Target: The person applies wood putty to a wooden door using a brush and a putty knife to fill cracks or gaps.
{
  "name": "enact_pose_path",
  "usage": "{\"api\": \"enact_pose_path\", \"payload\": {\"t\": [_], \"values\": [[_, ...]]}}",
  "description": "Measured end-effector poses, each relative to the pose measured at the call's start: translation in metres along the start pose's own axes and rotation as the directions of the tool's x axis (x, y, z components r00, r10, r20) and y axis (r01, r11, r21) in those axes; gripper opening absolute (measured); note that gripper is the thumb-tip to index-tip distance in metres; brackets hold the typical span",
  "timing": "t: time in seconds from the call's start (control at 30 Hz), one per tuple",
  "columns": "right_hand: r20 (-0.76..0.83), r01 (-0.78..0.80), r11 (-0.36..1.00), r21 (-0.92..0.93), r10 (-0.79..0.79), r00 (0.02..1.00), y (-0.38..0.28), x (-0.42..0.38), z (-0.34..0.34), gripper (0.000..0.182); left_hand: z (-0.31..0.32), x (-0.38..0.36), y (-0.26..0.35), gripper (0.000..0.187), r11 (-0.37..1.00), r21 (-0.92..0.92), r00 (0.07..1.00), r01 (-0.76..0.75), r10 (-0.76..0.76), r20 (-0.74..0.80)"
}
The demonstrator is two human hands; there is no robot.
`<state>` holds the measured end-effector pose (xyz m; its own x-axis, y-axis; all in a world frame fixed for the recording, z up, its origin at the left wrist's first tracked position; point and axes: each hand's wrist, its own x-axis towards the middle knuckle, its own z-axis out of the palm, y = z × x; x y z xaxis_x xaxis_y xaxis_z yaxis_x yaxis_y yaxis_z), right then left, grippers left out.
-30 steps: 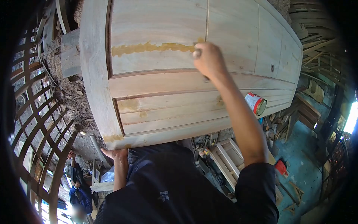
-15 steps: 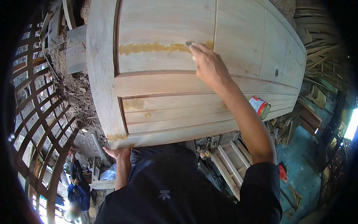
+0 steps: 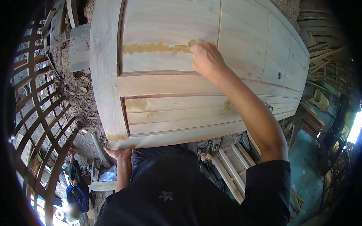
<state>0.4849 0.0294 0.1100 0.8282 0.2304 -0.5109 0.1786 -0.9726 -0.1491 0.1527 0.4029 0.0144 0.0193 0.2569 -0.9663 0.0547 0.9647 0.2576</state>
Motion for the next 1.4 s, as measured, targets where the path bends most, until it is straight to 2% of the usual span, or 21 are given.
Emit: {"api": "enact_pose_path", "payload": {"t": [0.03,0.07,0.13,0.17,0.3,0.37,0.4,0.47,0.5,0.57,0.6,0.67,0.8,0.87,0.9,0.97,1.1,1.17,1.3,1.37,1.4], "values": [[0.087,-0.036,0.992,-0.119,0.047,0.995,-0.006,-0.005,0.002,0.018,-0.002,0.001,-0.001,0.099,1.000,-0.006,1.000,-0.003,0.003,-0.004],[0.090,-0.032,0.992,-0.120,0.043,0.995,-0.009,-0.005,-0.006,0.018,-0.003,0.003,-0.001,0.099,1.000,-0.022,1.000,-0.018,0.017,-0.004],[0.268,-0.054,0.997,-0.060,0.069,0.961,-0.006,-0.002,-0.033,0.013,-0.001,0.005,-0.001,0.099,0.999,-0.041,1.000,-0.025,0.026,0.006],[0.089,0.092,0.994,-0.059,-0.087,0.992,0.006,0.008,-0.028,0.015,0.000,0.005,-0.002,0.098,1.000,-0.017,1.000,-0.027,0.027,0.016],[0.024,0.120,0.992,0.044,-0.121,0.992,0.001,0.021,-0.018,0.016,0.002,-0.002,-0.001,0.096,1.000,-0.011,1.000,-0.018,0.018,0.013],[0.454,0.089,0.963,-0.253,0.036,0.890,-0.022,0.005,-0.040,0.019,0.000,-0.001,-0.001,0.095,0.999,-0.023,1.000,-0.026,0.026,0.010],[0.456,0.085,0.964,-0.253,0.041,0.889,-0.012,-0.002,-0.036,0.019,-0.001,-0.001,-0.001,0.094,0.999,-0.028,0.999,-0.029,0.029,0.012],[0.117,0.105,0.994,-0.025,-0.101,0.988,0.021,-0.010,-0.023,0.019,-0.001,0.002,-0.002,0.095,0.999,-0.047,0.999,-0.021,0.023,0.038],[0.123,0.107,0.994,-0.028,-0.103,0.987,0.024,-0.008,-0.015,0.019,-0.001,-0.002,-0.002,0.097,0.998,-0.062,0.998,-0.018,0.021,0.053],[-0.129,0.211,0.973,0.096,-0.198,0.972,0.029,-0.001,0.000,0.023,0.002,-0.007,-0.003,0.097,0.997,-0.073,1.000,-0.013,0.015,0.025],[-0.132,0.210,0.973,0.100,-0.196,0.972,0.029,-0.004,-0.002,0.023,0.007,-0.008,-0.001,0.096,0.997,-0.073,1.000,-0.008,0.009,0.009],[0.161,0.125,0.987,-0.097,-0.108,0.981,0.030,-0.013,-0.013,0.025,0.010,-0.008,0.000,0.093,0.998,-0.065,1.000,-0.008,0.008,0.002],[0.339,-0.011,0.996,-0.083,0.039,0.940,0.030,0.005,-0.039,0.025,0.009,-0.009,-0.003,0.092,0.999,-0.037,1.000,-0.018,0.018,0.006],[-0.156,-0.011,0.989,0.150,0.035,0.987,0.022,0.017,-0.018,0.025,0.004,-0.003,-0.003,0.092,0.999,-0.031,1.000,-0.026,0.026,0.001],[-0.154,-0.005,0.989,0.150,0.029,0.988,0.007,0.014,-0.009,0.025,0.004,-0.003,-0.002,0.092,0.999,-0.015,1.000,-0.029,0.029,0.005],[0.000,-0.061,0.995,-0.079,0.062,0.998,-0.026,-0.004,0.007,0.025,0.009,-0.007,-0.002,0.092,0.999,-0.033,1.000,-0.020,0.020,0.003],[0.185,-0.075,0.996,0.039,0.067,0.980,-0.045,-0.021,-0.015,0.022,0.007,-0.007,-0.003,0.093,0.998,-0.052,1.000,-0.025,0.025,0.004],[-0.298,0.127,0.973,0.194,-0.065,0.952,-0.055,-0.013,-0.003,0.019,0.002,-0.003,-0.002,0.094,0.999,-0.038,1.000,-0.021,0.022,0.018],[-0.434,0.067,0.956,0.286,0.066,0.898,-0.081,-0.001,0.059,0.020,-0.002,0.002,-0.002,0.094,0.999,-0.027,0.998,-0.018,0.020,0.057],[-0.236,-0.036,0.993,0.117,0.063,0.970,-0.092,-0.016,0.058,0.020,0.000,0.001,-0.002,0.094,0.999,-0.032,0.999,-0.014,0.016,0.045],[-0.235,-0.043,0.992,0.118,0.070,0.970,-0.093,-0.018,0.040,0.020,0.000,-0.002,-0.001,0.094,0.999,-0.043,0.999,-0.006,0.008,0.036]]}}
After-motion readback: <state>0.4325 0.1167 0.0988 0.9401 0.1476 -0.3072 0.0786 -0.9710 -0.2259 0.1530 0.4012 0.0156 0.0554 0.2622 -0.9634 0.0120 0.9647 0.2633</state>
